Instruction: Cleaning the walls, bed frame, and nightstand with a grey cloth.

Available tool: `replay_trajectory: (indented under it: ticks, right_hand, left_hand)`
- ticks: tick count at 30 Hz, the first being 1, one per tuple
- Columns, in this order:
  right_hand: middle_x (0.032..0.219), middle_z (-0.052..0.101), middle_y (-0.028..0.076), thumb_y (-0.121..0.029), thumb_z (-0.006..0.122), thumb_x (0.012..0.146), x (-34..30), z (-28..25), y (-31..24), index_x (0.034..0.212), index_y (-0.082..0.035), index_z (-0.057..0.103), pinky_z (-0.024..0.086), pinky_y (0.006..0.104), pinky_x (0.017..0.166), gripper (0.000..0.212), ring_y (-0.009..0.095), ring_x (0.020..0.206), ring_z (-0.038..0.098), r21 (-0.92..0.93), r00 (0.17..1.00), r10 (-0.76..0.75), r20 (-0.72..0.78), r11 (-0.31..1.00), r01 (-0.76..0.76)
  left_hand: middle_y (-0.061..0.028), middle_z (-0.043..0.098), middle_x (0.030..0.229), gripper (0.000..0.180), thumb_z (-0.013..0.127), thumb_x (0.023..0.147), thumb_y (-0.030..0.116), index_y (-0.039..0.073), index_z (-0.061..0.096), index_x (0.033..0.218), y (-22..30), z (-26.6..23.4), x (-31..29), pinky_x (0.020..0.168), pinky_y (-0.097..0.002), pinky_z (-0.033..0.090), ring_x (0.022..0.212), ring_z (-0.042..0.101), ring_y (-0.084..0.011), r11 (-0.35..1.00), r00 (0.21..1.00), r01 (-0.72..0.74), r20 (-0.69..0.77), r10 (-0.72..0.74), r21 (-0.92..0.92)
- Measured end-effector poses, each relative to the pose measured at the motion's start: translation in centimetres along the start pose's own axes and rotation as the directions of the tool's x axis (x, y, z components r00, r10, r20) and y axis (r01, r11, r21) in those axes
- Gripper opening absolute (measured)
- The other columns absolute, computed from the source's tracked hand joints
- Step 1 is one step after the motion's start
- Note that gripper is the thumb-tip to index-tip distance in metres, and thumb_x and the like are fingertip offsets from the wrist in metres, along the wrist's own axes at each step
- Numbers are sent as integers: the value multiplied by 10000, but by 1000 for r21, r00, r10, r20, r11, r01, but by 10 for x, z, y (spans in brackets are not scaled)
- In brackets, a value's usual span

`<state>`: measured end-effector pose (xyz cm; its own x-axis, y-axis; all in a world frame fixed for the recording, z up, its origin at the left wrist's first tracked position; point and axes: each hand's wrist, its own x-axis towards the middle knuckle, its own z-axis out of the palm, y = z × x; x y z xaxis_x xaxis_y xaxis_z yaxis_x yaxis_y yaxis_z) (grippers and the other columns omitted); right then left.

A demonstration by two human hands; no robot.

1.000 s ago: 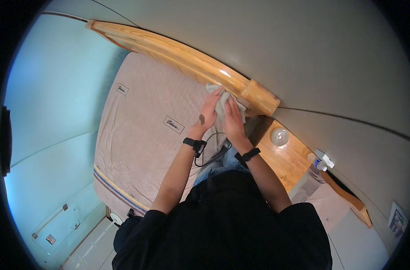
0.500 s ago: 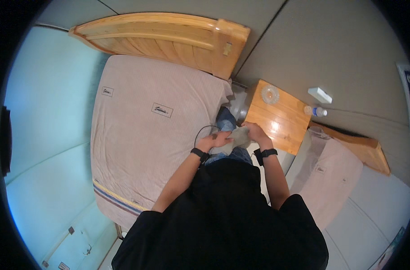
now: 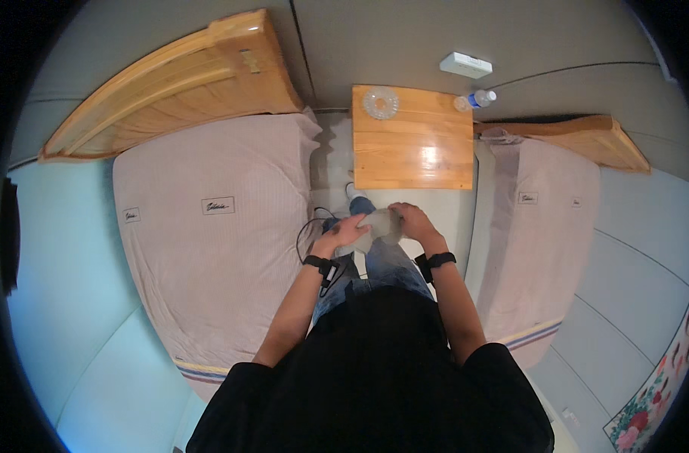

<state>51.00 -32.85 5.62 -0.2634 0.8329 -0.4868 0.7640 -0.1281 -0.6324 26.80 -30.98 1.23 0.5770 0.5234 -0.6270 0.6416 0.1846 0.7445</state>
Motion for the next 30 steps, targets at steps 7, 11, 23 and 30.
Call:
replay_trajectory:
  ticks: [7, 11, 23, 30]
  right_hand:
    - [1340, 563, 168, -3, 607, 744, 41, -25, 28, 1292, -117, 595, 386, 466, 1082, 560, 366, 1287, 482, -131, 923, -58, -381, 991, 8]
    - [1507, 399, 167, -140, 646, 777, 100, -12, 69, 1368, -133, 535, 282, 504, 1155, 601, 381, 1400, 348, -143, 950, 108, -294, 977, -155]
    - [1551, 333, 112, -207, 664, 824, 156, 12, 193, 1394, -178, 516, 228, 543, 1159, 590, 353, 1445, 267, -209, 922, -191, -337, 970, 124]
    - [1582, 283, 134, -217, 607, 871, 51, 2, 297, 1444, -191, 462, 146, 631, 1151, 592, 428, 1456, 207, -154, 893, 117, -435, 967, -202]
  left_hand:
    - [-174, 492, 1405, 695, 639, 850, 94, 181, 379, 1488, 25, -1, 46, 1086, -488, 355, 1299, 457, -380, 979, 905, -140, -383, 187, 149]
    - [-136, 349, 1526, 734, 610, 830, 45, 178, 352, 1504, 2, 9, 85, 1130, -496, 297, 1386, 344, -366, 967, 876, 14, -469, 111, 256]
    - [-132, 342, 1522, 513, 583, 879, 90, 90, 482, 1382, -8, 54, 234, 1135, -503, 278, 1391, 305, -390, 924, 723, 117, -670, 172, 364]
    - [-91, 470, 1356, 447, 602, 770, 47, 114, 570, 1211, 66, 141, 293, 1027, -497, 347, 1250, 421, -344, 897, 819, -18, -509, 267, 441]
